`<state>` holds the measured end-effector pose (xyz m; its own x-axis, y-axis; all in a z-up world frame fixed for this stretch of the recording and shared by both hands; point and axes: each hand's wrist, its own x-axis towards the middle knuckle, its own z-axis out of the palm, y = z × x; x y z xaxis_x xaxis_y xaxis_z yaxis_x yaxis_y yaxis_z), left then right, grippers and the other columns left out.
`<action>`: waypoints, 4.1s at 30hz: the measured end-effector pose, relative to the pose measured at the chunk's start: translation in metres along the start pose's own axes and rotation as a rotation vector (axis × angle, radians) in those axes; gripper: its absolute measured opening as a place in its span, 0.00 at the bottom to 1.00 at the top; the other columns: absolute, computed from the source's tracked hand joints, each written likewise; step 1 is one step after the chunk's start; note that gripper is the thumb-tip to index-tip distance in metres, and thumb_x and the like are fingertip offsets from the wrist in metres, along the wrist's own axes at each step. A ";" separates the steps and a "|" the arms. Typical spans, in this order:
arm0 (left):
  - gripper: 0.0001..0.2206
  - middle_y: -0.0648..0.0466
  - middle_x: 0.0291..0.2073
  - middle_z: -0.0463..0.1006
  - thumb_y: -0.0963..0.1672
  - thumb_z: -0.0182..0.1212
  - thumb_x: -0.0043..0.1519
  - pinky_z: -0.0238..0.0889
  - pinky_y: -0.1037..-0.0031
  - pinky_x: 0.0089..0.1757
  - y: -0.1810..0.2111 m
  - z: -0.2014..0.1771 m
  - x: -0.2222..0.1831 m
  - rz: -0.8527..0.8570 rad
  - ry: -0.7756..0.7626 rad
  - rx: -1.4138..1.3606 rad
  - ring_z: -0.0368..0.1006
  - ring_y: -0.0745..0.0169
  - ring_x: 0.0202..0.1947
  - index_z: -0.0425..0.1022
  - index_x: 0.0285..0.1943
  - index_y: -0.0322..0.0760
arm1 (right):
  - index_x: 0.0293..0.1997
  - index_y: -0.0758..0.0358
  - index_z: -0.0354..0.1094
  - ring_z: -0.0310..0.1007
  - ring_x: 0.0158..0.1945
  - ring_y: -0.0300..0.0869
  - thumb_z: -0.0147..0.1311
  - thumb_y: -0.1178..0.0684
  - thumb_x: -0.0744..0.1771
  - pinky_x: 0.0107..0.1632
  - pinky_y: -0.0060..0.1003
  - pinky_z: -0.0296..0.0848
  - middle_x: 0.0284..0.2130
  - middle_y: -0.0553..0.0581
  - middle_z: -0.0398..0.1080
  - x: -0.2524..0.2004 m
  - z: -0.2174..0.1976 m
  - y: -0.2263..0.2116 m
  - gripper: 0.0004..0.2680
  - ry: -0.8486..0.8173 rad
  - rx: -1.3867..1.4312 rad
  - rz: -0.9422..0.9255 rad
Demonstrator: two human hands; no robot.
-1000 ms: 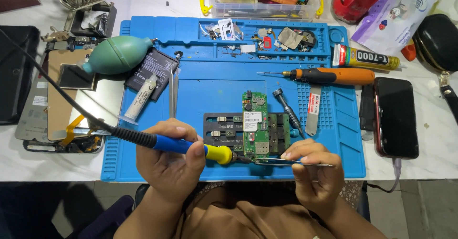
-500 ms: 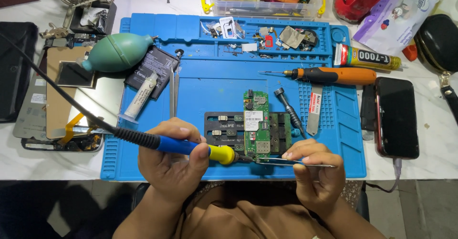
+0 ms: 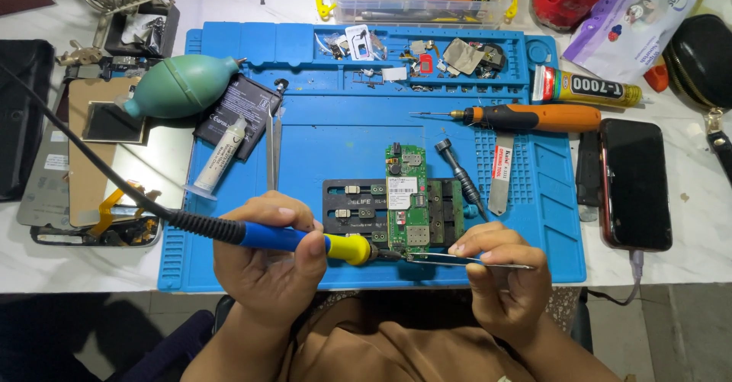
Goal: Soldering and repairing components on a mobile phone motherboard using a soldering iron and tweezers at a repair station.
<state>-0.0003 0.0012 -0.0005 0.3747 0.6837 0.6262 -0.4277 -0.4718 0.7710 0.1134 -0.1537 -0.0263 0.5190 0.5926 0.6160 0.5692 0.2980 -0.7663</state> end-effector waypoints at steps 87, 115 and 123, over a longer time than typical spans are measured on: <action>0.09 0.62 0.21 0.66 0.43 0.52 0.49 0.59 0.89 0.28 -0.007 -0.023 -0.008 -0.059 0.047 0.031 0.61 0.78 0.19 0.60 0.37 0.47 | 0.46 0.59 0.56 0.59 0.43 0.48 0.43 0.60 0.58 0.41 0.43 0.60 0.41 0.55 0.61 0.119 -0.155 0.050 0.14 -0.498 -1.404 0.472; 0.12 0.62 0.28 0.70 0.42 0.54 0.48 0.64 0.89 0.33 -0.027 -0.040 -0.014 -0.054 -0.052 0.009 0.67 0.79 0.24 0.62 0.40 0.47 | 0.44 0.61 0.59 0.58 0.39 0.46 0.48 0.59 0.58 0.35 0.39 0.63 0.35 0.54 0.60 0.133 -0.131 0.059 0.12 -0.475 -1.211 0.201; 0.12 0.62 0.27 0.70 0.43 0.54 0.48 0.63 0.88 0.33 -0.026 -0.040 -0.013 -0.054 -0.061 0.042 0.66 0.78 0.24 0.61 0.40 0.47 | 0.43 0.62 0.60 0.57 0.37 0.46 0.46 0.64 0.58 0.34 0.39 0.61 0.33 0.54 0.61 0.136 -0.121 0.052 0.12 -0.503 -1.182 0.156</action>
